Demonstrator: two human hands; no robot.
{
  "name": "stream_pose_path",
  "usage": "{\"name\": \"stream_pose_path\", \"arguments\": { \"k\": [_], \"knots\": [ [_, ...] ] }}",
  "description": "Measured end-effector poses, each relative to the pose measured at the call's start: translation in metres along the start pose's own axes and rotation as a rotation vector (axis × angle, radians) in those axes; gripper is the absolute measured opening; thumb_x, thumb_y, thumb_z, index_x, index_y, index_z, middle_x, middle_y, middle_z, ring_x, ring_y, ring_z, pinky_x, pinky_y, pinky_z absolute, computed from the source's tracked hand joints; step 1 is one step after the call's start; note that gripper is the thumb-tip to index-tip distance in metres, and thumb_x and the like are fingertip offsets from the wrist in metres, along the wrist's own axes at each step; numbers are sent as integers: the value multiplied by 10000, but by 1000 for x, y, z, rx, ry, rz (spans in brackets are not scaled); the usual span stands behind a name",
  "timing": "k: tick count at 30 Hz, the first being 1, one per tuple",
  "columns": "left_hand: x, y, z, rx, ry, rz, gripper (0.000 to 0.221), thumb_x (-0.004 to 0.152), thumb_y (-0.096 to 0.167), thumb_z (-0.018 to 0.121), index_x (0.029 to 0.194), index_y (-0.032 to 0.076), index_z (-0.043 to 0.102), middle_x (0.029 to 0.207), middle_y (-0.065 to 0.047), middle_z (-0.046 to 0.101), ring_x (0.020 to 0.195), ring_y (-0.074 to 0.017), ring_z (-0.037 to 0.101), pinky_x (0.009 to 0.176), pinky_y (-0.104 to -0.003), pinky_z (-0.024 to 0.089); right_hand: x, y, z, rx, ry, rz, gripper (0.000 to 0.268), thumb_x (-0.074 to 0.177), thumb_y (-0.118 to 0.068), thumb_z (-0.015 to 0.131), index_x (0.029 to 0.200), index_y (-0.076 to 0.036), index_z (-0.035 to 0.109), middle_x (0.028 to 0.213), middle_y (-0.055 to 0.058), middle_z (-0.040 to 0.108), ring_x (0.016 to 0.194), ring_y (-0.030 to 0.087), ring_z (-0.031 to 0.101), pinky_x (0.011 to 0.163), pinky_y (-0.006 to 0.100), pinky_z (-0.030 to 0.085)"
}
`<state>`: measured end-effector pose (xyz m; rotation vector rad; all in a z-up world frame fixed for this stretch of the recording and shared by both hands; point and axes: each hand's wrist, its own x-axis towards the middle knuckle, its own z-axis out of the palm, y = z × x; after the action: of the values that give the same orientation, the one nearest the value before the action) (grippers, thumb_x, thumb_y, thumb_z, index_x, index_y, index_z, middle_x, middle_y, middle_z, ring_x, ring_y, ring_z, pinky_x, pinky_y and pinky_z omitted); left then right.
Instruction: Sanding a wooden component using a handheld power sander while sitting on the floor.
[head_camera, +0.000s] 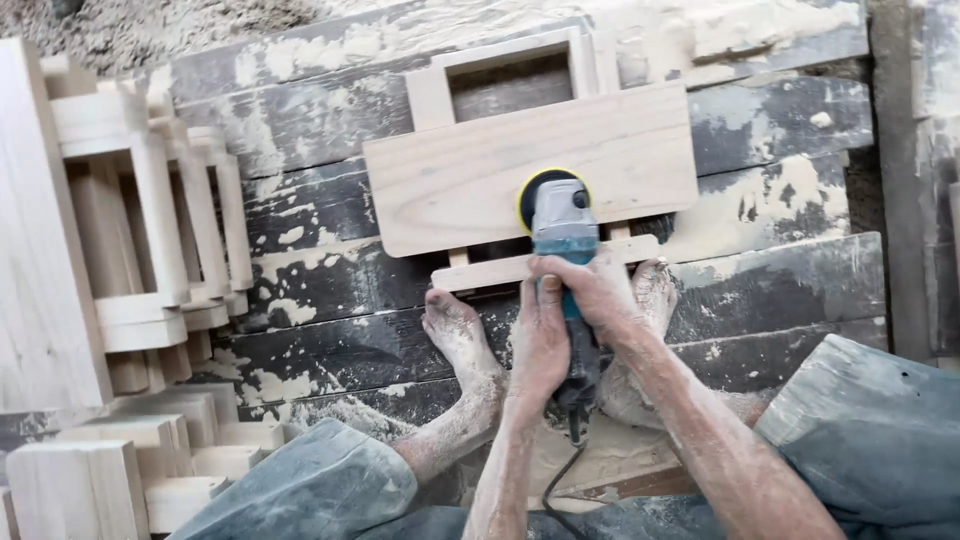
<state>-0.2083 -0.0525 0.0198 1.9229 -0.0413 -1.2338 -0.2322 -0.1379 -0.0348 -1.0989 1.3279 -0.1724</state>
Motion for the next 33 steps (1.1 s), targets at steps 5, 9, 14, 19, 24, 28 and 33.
{"name": "stream_pose_path", "arguments": {
  "k": [5,9,14,19,24,28,33],
  "knots": [
    [-15,-39,-99,-119,256,67,579,1018,626,303,1327,227,586,1172,-184,701,1125,-361,652,919,-575,480,-38,13,124,-22,-194,-198,472,627,-176,938,1025,-65,711,894,79,715,872,191,678,794,388,568],
    [7,-69,-139,-181,378,40,592,1040,623,276,1364,255,609,1251,-162,700,1181,-328,647,937,-526,477,-50,3,170,-98,-310,-133,446,598,-295,919,886,-35,698,767,63,678,774,175,675,666,346,548],
    [-7,-49,-103,-137,329,-44,702,995,676,233,1469,245,517,1280,-257,660,1283,-445,571,1066,-590,405,-42,-3,121,-182,-265,-39,461,569,-320,906,914,-97,698,795,49,686,818,180,695,738,348,554],
    [-13,-25,-17,-131,148,-35,683,958,711,232,1440,293,477,1205,-230,692,1203,-430,634,1080,-595,428,-28,-9,25,-123,-139,-41,378,604,-250,923,910,-113,746,769,52,711,785,146,679,719,349,559],
    [5,-2,51,-70,-206,-13,595,972,697,328,1411,307,424,1041,-240,733,1060,-459,704,914,-595,562,-2,-4,-60,25,50,-14,347,677,-146,912,967,-123,723,804,30,706,732,143,653,708,311,565],
    [24,19,86,3,-292,48,638,958,718,354,1403,268,431,1335,-231,569,1211,-524,591,1070,-636,466,16,-12,-106,115,178,-43,256,712,-156,884,884,-115,700,715,-10,652,596,82,581,597,250,535],
    [54,15,94,271,-324,81,863,799,927,253,1371,327,490,1349,-116,622,1265,-367,603,1051,-502,490,32,-12,-122,165,265,-90,283,741,-228,878,724,-83,635,552,27,538,469,89,549,429,253,449]
  ]
}}
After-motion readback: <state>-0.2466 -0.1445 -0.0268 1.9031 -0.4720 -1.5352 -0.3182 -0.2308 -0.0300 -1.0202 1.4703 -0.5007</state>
